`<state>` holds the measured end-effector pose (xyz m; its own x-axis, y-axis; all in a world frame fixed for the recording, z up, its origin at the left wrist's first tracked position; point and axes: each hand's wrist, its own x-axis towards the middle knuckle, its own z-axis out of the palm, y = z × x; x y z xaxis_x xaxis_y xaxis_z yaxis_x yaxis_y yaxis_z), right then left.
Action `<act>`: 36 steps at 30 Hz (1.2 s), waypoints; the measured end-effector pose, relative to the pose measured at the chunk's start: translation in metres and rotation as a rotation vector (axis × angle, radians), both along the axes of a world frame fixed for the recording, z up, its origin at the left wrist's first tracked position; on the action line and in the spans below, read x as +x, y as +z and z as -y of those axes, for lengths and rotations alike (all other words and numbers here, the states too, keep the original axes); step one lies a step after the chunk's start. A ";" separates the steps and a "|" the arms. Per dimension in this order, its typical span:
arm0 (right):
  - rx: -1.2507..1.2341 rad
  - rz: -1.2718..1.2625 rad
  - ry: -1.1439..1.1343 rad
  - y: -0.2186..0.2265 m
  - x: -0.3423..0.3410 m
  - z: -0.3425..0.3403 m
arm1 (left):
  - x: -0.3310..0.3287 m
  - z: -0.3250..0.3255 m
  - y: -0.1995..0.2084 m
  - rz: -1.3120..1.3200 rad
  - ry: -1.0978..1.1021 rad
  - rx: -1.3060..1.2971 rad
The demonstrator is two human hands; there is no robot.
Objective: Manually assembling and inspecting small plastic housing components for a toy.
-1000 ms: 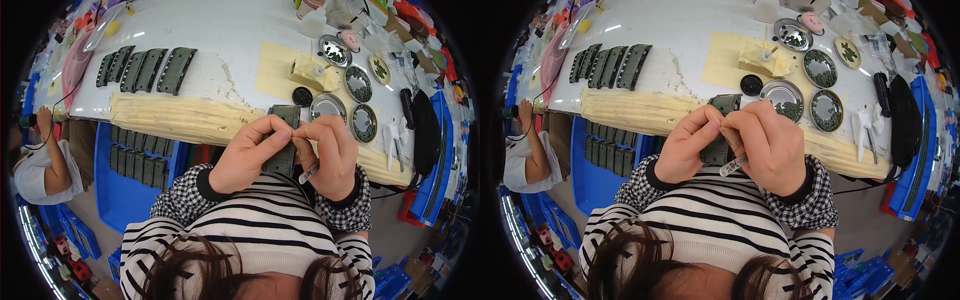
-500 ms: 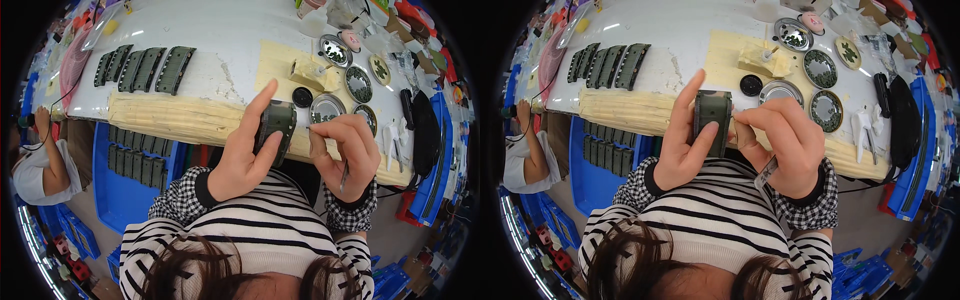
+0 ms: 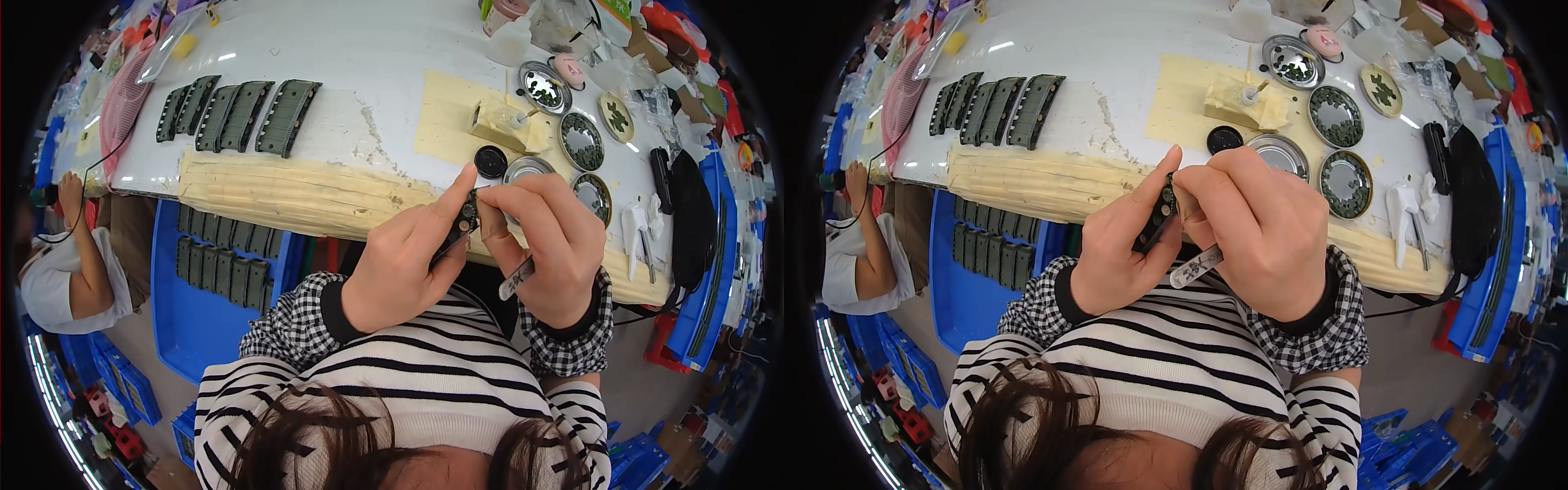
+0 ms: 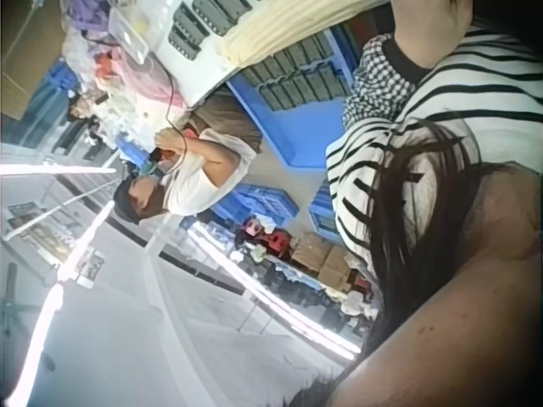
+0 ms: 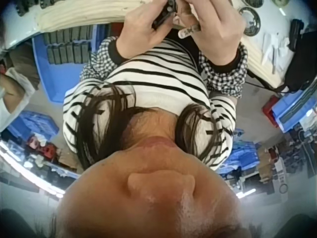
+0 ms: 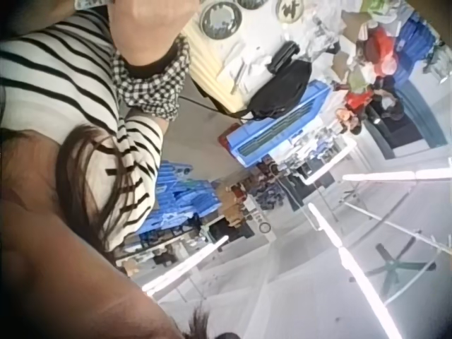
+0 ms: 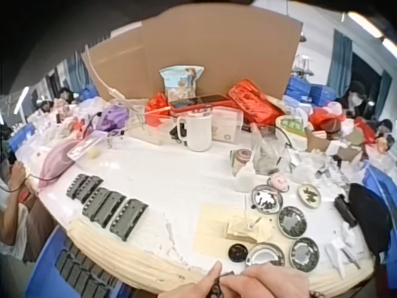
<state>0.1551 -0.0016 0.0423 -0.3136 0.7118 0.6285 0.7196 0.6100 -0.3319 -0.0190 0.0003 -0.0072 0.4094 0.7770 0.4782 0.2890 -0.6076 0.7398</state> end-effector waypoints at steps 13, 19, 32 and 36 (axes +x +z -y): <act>-0.008 0.030 0.001 -0.009 -0.004 0.006 | -0.001 0.001 0.004 -0.052 0.041 0.061; -0.002 0.116 0.044 -0.010 0.002 0.007 | 0.000 -0.001 0.003 -0.042 0.028 0.073; -0.131 -0.187 -0.323 -0.016 0.045 -0.051 | -0.012 -0.019 -0.006 0.950 -0.422 -1.188; -0.174 -0.181 -0.284 -0.023 0.046 -0.059 | -0.011 -0.019 -0.012 1.088 -0.509 -1.325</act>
<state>0.2009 0.0574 0.0190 0.0164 0.8554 0.5178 0.7724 0.3180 -0.5498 -0.0304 0.0192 -0.0194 0.6652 0.7391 -0.1063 -0.6214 0.6268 0.4701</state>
